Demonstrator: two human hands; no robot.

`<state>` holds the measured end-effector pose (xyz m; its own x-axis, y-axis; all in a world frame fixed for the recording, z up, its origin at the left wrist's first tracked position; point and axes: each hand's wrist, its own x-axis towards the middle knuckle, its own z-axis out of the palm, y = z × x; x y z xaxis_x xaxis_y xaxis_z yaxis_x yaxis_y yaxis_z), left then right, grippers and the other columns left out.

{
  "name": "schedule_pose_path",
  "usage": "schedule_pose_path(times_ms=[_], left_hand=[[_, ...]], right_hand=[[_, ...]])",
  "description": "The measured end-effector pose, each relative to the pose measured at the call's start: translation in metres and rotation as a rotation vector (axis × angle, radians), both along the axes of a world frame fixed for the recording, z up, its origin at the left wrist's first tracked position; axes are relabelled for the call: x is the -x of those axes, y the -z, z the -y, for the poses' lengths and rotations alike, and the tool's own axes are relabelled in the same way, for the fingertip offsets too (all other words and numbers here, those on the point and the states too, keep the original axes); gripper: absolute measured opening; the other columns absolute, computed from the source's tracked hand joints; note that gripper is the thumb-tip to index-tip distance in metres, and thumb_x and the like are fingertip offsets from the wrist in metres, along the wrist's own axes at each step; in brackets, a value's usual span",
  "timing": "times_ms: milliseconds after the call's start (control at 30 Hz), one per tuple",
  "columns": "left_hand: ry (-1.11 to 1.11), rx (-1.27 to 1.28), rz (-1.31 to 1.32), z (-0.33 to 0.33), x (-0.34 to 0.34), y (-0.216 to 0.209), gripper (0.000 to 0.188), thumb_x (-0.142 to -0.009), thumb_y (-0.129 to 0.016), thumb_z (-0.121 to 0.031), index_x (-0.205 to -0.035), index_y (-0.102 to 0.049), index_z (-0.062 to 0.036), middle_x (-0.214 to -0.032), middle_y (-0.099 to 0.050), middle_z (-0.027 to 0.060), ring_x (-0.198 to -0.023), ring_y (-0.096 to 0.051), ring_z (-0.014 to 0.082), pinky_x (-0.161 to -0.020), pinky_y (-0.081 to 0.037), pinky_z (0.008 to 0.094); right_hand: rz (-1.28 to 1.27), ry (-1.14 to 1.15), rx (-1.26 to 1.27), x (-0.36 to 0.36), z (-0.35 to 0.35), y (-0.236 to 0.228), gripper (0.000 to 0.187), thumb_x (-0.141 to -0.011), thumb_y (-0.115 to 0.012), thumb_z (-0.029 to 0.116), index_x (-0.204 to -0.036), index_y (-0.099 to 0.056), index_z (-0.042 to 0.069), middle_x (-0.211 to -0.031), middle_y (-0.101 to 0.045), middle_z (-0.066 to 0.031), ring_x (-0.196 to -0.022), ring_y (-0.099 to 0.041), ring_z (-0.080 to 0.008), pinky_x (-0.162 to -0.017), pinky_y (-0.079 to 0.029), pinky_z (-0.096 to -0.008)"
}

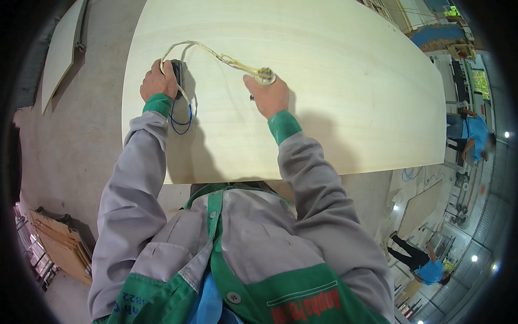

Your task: The person applies a liquid to a large white board and smooths it with a handheld electric tool. The person then uses a handheld device with a cord to move across the board's surface.

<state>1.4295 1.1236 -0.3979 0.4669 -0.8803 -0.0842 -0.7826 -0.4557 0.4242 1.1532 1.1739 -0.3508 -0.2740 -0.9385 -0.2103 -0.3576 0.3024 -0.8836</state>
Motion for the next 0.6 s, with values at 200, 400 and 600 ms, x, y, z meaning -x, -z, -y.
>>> schedule_pose_path(times_ms=[200,400,600], left_hand=[[-0.012,0.024,-0.003,0.0,0.001,-0.001,0.06,-0.102,-0.039,-0.054,-0.144,-0.059,-0.0153,-0.132,-0.067,0.0191,-0.126,-0.061,0.0365,-0.109,-0.04,0.0512],[-0.049,0.009,-0.014,0.002,0.002,0.004,0.058,-0.102,-0.039,-0.052,-0.143,-0.059,-0.0161,-0.133,-0.066,0.018,-0.128,-0.06,0.035,-0.112,-0.037,0.0514],[-0.053,0.014,-0.021,0.004,0.002,0.005,0.058,-0.102,-0.04,-0.052,-0.143,-0.059,-0.0153,-0.133,-0.066,0.0188,-0.128,-0.059,0.0351,-0.112,-0.036,0.0509]], right_hand=[[-0.025,-0.034,0.018,0.005,0.025,0.004,0.035,-0.084,-0.082,0.034,-0.094,-0.074,0.001,-0.079,-0.072,-0.0049,-0.071,-0.066,-0.0142,-0.067,-0.053,-0.0322],[0.043,-0.001,0.126,0.005,0.038,0.019,0.038,-0.084,-0.082,0.038,-0.097,-0.075,0.003,-0.082,-0.074,-0.0064,-0.073,-0.068,-0.0156,-0.069,-0.055,-0.0331],[-0.05,-0.03,-0.011,0.005,0.045,0.023,0.038,-0.084,-0.083,0.036,-0.095,-0.074,0.001,-0.084,-0.074,-0.0051,-0.075,-0.067,-0.0148,-0.07,-0.054,-0.0324]])
